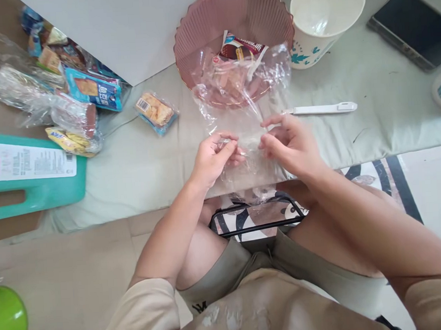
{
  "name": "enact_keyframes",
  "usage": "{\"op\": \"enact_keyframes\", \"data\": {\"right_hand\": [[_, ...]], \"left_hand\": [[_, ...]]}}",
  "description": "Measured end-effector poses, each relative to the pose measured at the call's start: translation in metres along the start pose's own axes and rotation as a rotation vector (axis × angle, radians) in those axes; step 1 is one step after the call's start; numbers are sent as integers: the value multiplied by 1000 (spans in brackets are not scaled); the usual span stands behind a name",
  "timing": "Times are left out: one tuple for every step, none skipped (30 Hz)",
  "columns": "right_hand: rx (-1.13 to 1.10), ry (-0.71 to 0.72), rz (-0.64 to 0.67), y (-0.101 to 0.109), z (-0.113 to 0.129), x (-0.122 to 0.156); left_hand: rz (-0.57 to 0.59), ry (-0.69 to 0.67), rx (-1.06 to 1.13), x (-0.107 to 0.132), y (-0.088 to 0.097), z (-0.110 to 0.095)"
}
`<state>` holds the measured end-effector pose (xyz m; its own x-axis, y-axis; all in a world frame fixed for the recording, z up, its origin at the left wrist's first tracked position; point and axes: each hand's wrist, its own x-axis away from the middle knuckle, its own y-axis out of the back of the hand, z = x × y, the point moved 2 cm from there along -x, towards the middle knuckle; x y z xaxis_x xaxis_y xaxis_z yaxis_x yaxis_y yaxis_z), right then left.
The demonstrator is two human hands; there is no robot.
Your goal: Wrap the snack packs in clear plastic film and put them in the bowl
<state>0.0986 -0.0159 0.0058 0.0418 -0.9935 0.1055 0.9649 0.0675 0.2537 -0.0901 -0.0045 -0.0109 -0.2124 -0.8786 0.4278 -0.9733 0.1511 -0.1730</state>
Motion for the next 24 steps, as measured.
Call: {"op": "enact_keyframes", "data": {"right_hand": [[-42,-44,107,0,-2,-1],[-69,-82,190,0,-4,-2],[-82,-106,230,0,-6,-2],[-85,-113,227,1,-8,-3],[-87,-103,190,2,-9,-4],[-90,-87,141,3,-10,-5],[-93,-71,103,3,-11,-6],[-94,-56,77,3,-12,-6],[-95,-43,64,3,-13,-7],[-101,-32,60,2,-14,-7],[-115,-15,57,2,-14,-8],[-133,14,55,2,-14,-8],[-153,56,50,3,-14,-8],[-175,103,44,4,-12,-8],[-197,146,36,5,-11,-8],[-215,174,29,7,-10,-8],[-227,186,24,9,-8,-8],[-232,182,20,10,-7,-8],[-228,171,17,12,-5,-8],[-217,158,18,13,-4,-9],[-204,144,22,13,-3,-9],[-191,132,29,13,-2,-10],[-178,121,33,13,-3,-10],[-168,116,31,12,-3,-11]], "left_hand": [[3,-16,-4,-1,4,-2],[14,-29,-8,-1,7,-3],[36,-39,-14,-1,10,-5],[64,-48,-19,-1,13,-6],[93,-57,-18,-1,15,-7],[120,-66,-12,0,17,-7],[140,-78,1,0,19,-7],[148,-94,19,0,20,-8],[144,-113,40,0,21,-8],[137,-129,58,0,21,-8],[132,-139,70,0,21,-9],[127,-140,74,-1,22,-9],[123,-135,74,-1,22,-9],[122,-126,68,-1,22,-10],[122,-118,57,-2,23,-10],[117,-121,49,-2,24,-11],[107,-135,42,-2,26,-12],[101,-156,40,-3,28,-13],[99,-173,41,-3,30,-14],[95,-183,47,-3,32,-14],[92,-182,53,-4,33,-14],[88,-179,55,-4,35,-13],[81,-181,48,-5,37,-12],[64,-198,32,-5,38,-11]]}}
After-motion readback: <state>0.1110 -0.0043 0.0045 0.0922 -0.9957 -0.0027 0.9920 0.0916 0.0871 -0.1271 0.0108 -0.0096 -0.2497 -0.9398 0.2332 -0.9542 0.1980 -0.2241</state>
